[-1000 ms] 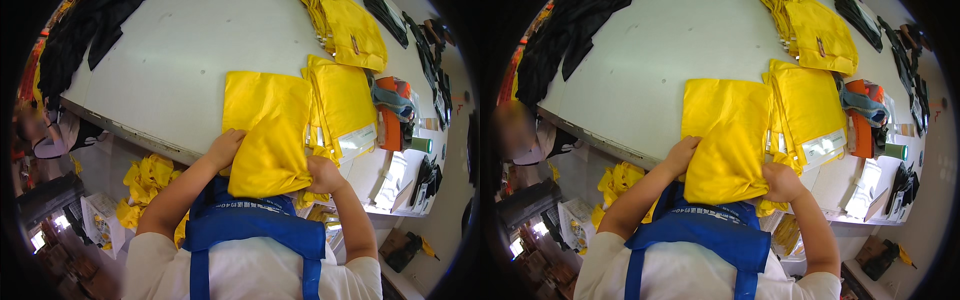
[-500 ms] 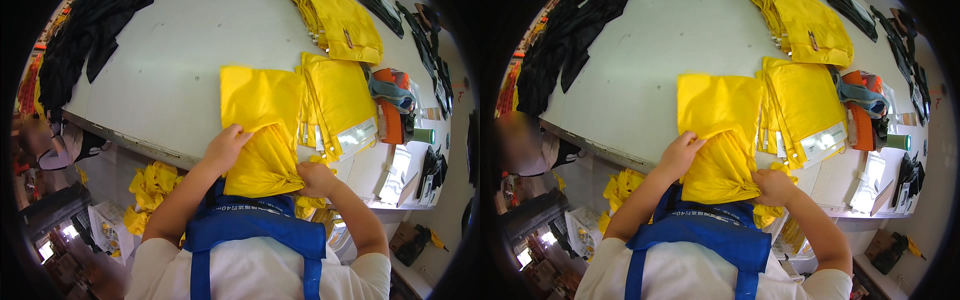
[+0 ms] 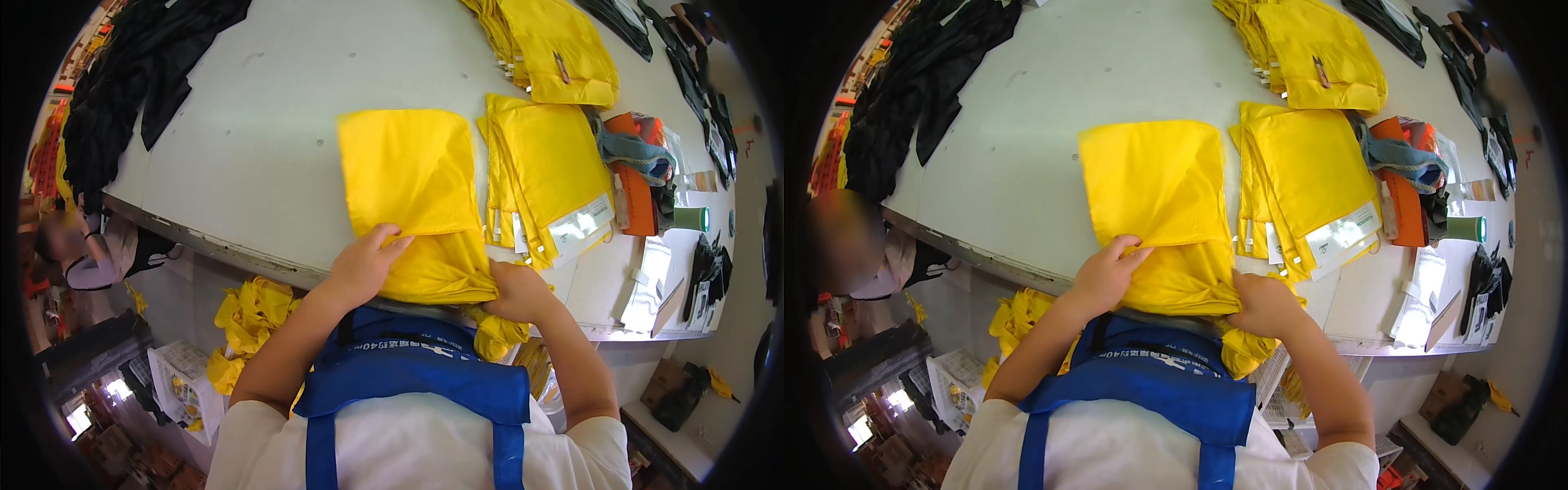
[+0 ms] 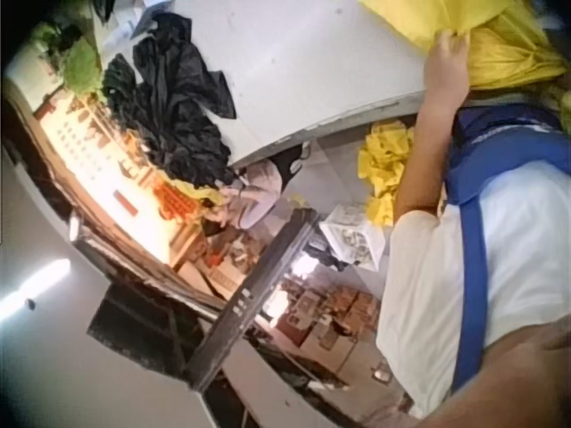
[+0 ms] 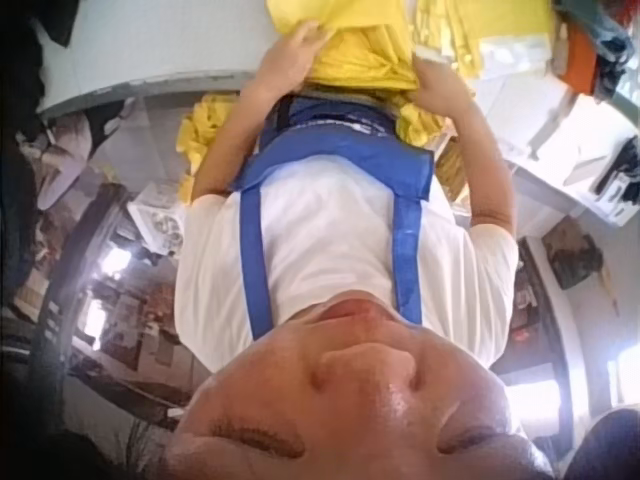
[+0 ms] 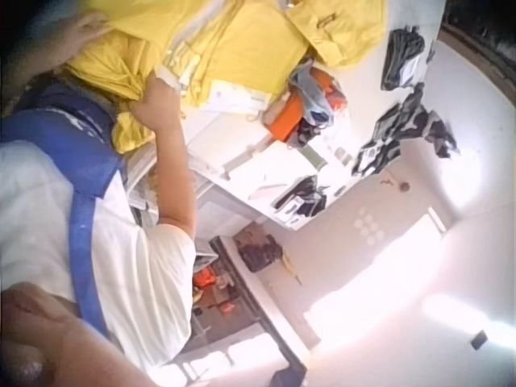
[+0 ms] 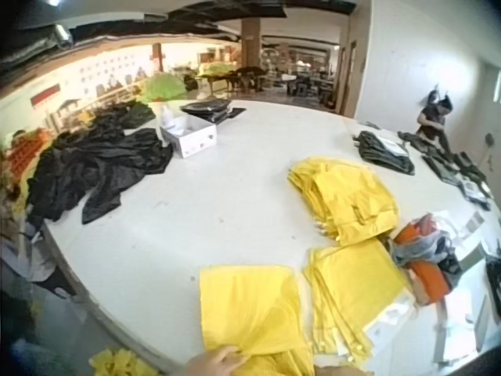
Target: The person folds a yellow raincoat on a white table. They smooth the fabric, fold the sleeves and body, and use scissors to trim a small piece of fabric. The folded raincoat is placed on a stack of similar items.
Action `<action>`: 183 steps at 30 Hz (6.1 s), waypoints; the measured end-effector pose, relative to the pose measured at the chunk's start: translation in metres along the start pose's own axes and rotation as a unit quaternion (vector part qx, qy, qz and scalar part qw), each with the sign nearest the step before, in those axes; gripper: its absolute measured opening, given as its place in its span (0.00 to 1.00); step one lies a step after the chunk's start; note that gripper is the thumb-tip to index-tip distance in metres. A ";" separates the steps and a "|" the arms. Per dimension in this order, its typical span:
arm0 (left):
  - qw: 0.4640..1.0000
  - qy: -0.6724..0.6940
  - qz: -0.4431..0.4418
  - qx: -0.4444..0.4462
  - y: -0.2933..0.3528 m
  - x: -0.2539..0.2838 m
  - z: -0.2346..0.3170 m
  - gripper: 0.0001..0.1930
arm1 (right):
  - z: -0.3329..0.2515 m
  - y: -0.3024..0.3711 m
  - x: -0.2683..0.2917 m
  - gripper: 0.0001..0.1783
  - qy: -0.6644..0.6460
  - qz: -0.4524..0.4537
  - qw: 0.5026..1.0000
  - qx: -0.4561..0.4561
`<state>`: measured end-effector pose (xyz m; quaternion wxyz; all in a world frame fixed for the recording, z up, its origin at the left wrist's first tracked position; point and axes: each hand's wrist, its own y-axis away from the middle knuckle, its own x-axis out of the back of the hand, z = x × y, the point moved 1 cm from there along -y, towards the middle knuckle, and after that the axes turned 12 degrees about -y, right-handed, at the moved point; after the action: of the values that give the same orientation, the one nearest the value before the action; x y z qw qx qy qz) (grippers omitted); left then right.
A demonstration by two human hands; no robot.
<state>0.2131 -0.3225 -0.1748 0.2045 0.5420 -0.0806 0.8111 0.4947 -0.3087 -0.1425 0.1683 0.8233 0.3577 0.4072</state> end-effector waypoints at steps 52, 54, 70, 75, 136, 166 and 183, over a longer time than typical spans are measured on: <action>0.605 0.790 -0.022 0.101 0.002 -0.029 0.017 0.41 | 0.033 -0.131 -0.038 0.22 -0.073 0.412 0.895 0.155; 0.739 0.672 -0.020 0.041 0.002 -0.041 0.021 0.47 | 0.004 -0.122 -0.047 0.23 0.171 0.434 0.865 0.186; 0.658 0.729 -0.074 0.173 0.007 -0.063 0.005 0.47 | 0.006 -0.132 -0.035 0.22 -0.118 0.258 0.938 0.197; 0.670 0.716 -0.094 0.171 -0.010 -0.046 0.004 0.51 | -0.005 -0.181 -0.079 0.24 -0.292 0.264 0.908 0.144; 0.801 0.502 0.075 0.319 0.030 -0.024 -0.078 0.15 | -0.124 -0.164 0.019 0.37 -0.352 -0.151 0.922 -0.055; 0.921 0.365 0.062 0.119 0.036 0.035 -0.045 0.34 | -0.140 -0.161 0.049 0.06 -0.281 -0.008 0.960 -0.010; 0.919 0.371 0.055 0.122 0.033 0.033 -0.045 0.33 | -0.119 -0.137 0.046 0.07 -0.504 0.160 0.848 0.031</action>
<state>0.1504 -0.3287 -0.1598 0.1068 0.2179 0.0706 0.9675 0.3580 -0.1827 -0.1220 0.2326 0.9660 0.0993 -0.0540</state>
